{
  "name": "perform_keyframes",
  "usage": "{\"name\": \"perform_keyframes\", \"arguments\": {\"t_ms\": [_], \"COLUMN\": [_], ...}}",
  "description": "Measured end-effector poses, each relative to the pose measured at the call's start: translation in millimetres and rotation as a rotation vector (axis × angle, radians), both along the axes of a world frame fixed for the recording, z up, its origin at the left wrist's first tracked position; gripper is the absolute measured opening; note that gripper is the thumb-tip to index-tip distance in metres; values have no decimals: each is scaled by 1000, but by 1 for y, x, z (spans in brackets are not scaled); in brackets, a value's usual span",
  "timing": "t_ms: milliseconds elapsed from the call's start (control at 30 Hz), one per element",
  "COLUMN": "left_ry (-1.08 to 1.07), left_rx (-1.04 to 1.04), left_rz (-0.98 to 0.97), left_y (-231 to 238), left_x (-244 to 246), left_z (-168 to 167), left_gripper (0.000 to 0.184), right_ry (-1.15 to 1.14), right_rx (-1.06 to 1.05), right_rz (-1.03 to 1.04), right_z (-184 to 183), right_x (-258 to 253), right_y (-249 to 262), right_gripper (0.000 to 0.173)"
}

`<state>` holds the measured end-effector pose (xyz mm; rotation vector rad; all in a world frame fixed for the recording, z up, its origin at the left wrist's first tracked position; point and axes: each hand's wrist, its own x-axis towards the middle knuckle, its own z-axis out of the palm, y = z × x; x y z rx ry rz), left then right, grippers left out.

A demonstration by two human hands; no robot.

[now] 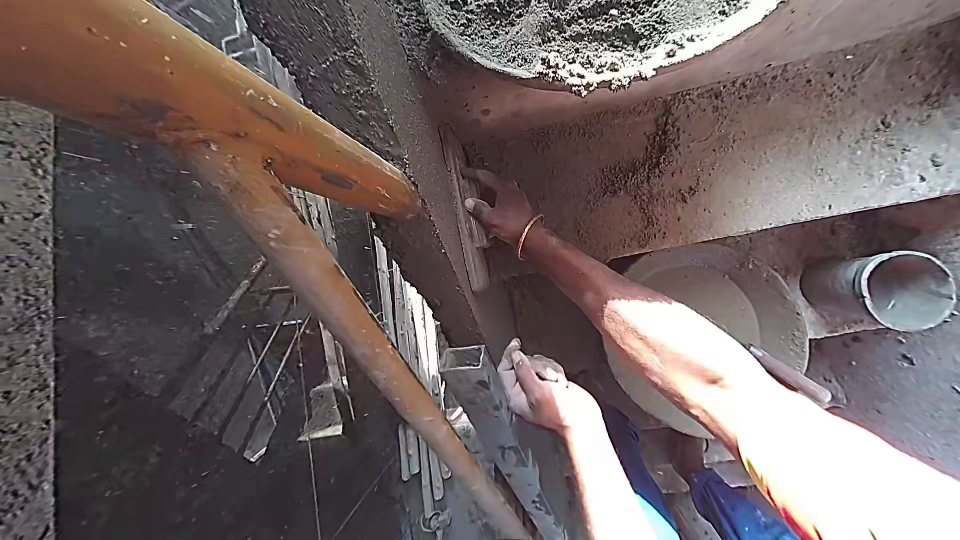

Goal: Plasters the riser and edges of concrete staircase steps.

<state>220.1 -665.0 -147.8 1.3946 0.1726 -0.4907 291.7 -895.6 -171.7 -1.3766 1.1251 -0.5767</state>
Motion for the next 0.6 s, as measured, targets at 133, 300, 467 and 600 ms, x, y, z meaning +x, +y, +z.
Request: {"name": "perform_keyframes", "arguments": {"t_ms": [133, 300, 467, 600], "left_ry": [19, 39, 23, 38], "left_rx": [12, -1, -9, 7], "left_rz": [-10, -12, -7, -9], "left_y": [-2, -2, 7, 15], "left_x": [-4, -3, 5, 1], "left_z": [1, 2, 1, 1], "left_gripper": [25, 24, 26, 25], "right_ry": [-199, -291, -110, 46], "right_rx": [-24, -7, 26, 48], "right_rz": [-10, -2, -2, 4], "right_z": [55, 66, 20, -3], "right_x": [1, 0, 1, 2], "right_y": [-3, -2, 3, 2], "right_gripper": [53, 53, 55, 56]}}
